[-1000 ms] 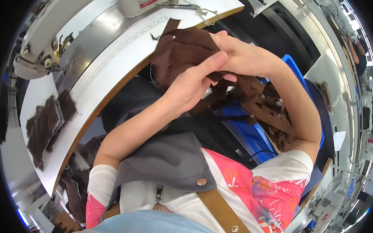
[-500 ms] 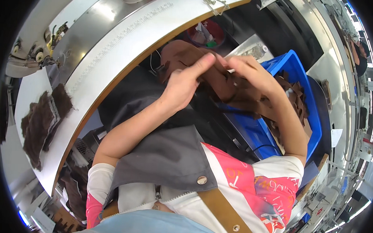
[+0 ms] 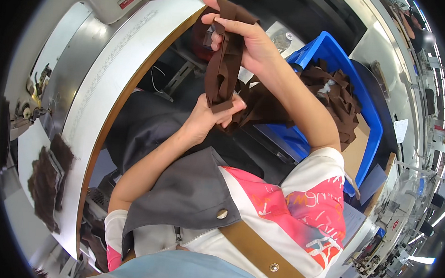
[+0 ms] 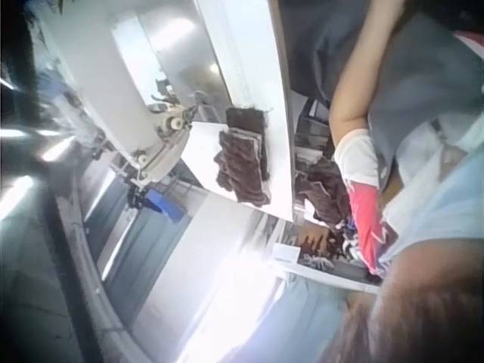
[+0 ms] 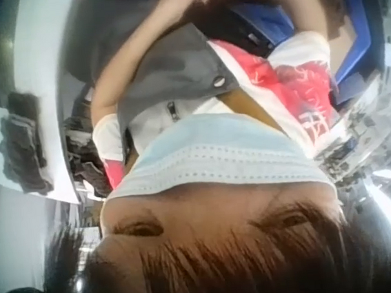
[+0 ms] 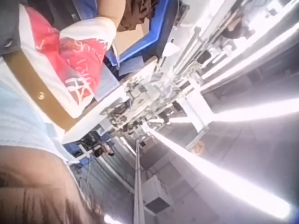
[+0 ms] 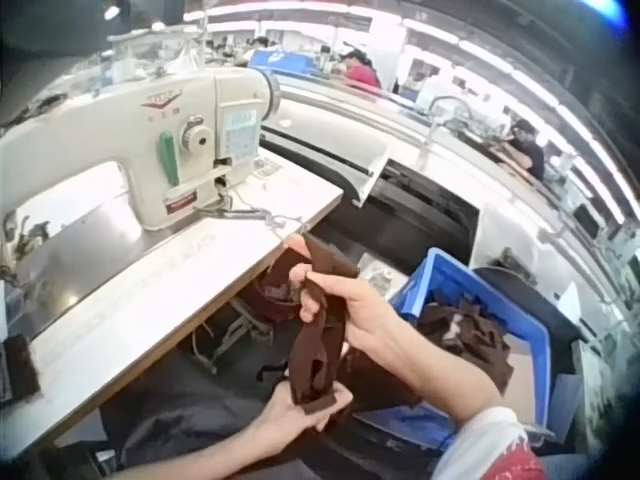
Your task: Sewing brown fabric strips onto a piece of faux fur material using an industrial sewing machine.
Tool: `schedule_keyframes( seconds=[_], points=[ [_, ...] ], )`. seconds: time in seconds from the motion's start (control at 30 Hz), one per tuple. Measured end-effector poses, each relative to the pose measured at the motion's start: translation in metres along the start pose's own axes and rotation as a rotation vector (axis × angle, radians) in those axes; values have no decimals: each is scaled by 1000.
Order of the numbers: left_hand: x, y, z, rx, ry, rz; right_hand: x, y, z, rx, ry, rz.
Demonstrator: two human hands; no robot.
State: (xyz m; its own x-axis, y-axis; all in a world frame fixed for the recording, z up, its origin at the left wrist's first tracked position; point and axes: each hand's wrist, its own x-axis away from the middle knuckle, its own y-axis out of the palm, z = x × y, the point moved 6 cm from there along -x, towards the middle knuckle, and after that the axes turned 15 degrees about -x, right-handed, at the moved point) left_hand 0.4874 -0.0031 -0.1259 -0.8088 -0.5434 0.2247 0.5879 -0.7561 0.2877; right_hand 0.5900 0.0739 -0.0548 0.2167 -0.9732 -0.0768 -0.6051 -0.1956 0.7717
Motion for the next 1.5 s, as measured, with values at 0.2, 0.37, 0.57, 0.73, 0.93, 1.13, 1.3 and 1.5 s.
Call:
schedule_keyframes(
  seconds=[0.2,0.37,0.57,0.73,0.93,1.13,1.3,1.5],
  points=[
    [-1,-15,9,195,182,129,4,1,19,180,-32,220],
    [8,-32,7,269,71,213,-19,1,6,-119,-163,243],
    [9,-43,1,358,235,211,-16,-25,0,85,-158,384],
    [15,-59,4,464,252,255,-5,-34,8,-36,-36,467],
    [21,-67,21,390,249,326,-2,-29,9,21,-44,399],
    [13,-74,-3,523,181,373,-10,-2,14,-370,156,-69],
    [14,-65,-2,583,127,179,-6,-40,12,-58,-49,245],
    [21,-64,-7,789,303,-208,-2,-65,47,-292,107,535]
  ],
)
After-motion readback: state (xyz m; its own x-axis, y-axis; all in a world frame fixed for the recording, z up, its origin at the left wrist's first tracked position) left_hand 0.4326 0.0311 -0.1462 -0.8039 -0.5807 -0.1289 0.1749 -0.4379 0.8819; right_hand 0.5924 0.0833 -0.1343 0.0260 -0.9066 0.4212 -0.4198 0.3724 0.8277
